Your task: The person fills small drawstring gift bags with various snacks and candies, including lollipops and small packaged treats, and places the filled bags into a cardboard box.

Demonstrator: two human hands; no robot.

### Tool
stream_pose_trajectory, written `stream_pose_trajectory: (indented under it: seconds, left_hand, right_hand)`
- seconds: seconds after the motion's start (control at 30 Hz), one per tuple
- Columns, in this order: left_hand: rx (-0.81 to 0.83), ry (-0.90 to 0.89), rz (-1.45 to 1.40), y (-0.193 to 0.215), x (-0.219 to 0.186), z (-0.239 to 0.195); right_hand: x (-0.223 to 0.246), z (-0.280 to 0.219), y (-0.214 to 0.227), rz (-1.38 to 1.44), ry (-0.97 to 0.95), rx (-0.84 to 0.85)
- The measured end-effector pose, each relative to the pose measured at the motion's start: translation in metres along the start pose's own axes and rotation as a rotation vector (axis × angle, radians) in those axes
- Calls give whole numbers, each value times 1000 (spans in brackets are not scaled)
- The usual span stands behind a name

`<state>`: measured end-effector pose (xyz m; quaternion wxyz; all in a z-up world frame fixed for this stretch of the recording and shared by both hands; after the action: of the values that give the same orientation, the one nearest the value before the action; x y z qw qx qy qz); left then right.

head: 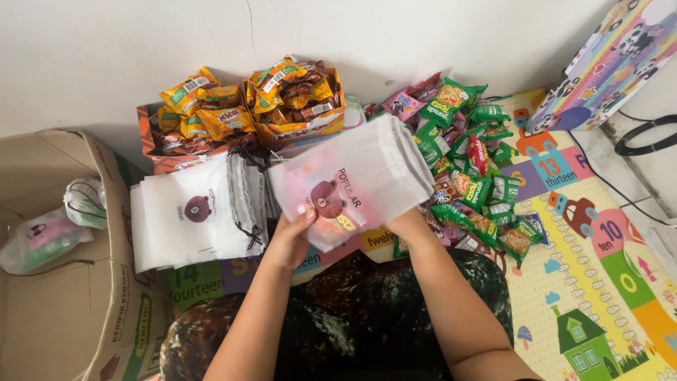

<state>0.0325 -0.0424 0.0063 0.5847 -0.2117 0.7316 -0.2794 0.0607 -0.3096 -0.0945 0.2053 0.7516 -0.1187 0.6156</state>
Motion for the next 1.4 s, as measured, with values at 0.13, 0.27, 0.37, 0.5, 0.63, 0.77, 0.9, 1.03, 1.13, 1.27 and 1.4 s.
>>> stream_pose_trajectory:
  seconds: [0.13, 0.27, 0.37, 0.5, 0.63, 0.77, 0.9, 1.03, 1.13, 1.27, 1.4]
  left_hand:
    - [-104, -189, -13, 10, -31, 7]
    - [-278, -268, -30, 27, -43, 3]
    - [-328, -326, -58, -2, -43, 0]
    - [-304, -237, 6, -36, -23, -10]
    - [-345, -239, -4, -17, 9, -4]
    - [-335, -263, 120, -8, 28, -1]
    - [-372, -257, 112, -12, 11, -5]
    - [-456, -323, 59, 10, 20, 3]
    - [-484, -341, 46, -15, -14, -14]
    - [-459, -378, 46, -21, -29, -17]
    - [-402, -373, -40, -12, -31, -13]
  right_hand:
    - [92, -2, 7, 393, 39, 65]
    - [135, 6, 50, 891, 47, 313]
    - [148, -15, 39, 786, 147, 482]
    - [165, -65, -11, 611, 175, 714]
    - [148, -77, -42, 375, 180, 759]
    - [167, -94, -54, 231, 216, 813]
    - [179, -99, -50, 264, 146, 813]
    - [150, -75, -46, 275, 153, 714]
    - [141, -72, -49, 280, 198, 651]
    - [140, -66, -42, 300, 229, 583]
    - [173, -57, -1, 352, 327, 398]
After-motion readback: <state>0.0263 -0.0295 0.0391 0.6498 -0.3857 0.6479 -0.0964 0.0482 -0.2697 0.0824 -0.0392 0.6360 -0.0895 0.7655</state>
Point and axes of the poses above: each hand's wrist, its own z-axis towards the middle knuckle, its own y-axis out of the back of the hand, x = y × z, the point moved 5 cm from there along z, towards the middle knuckle, and after that the axes turned 6 degrees about z, right-handed, at the moved point
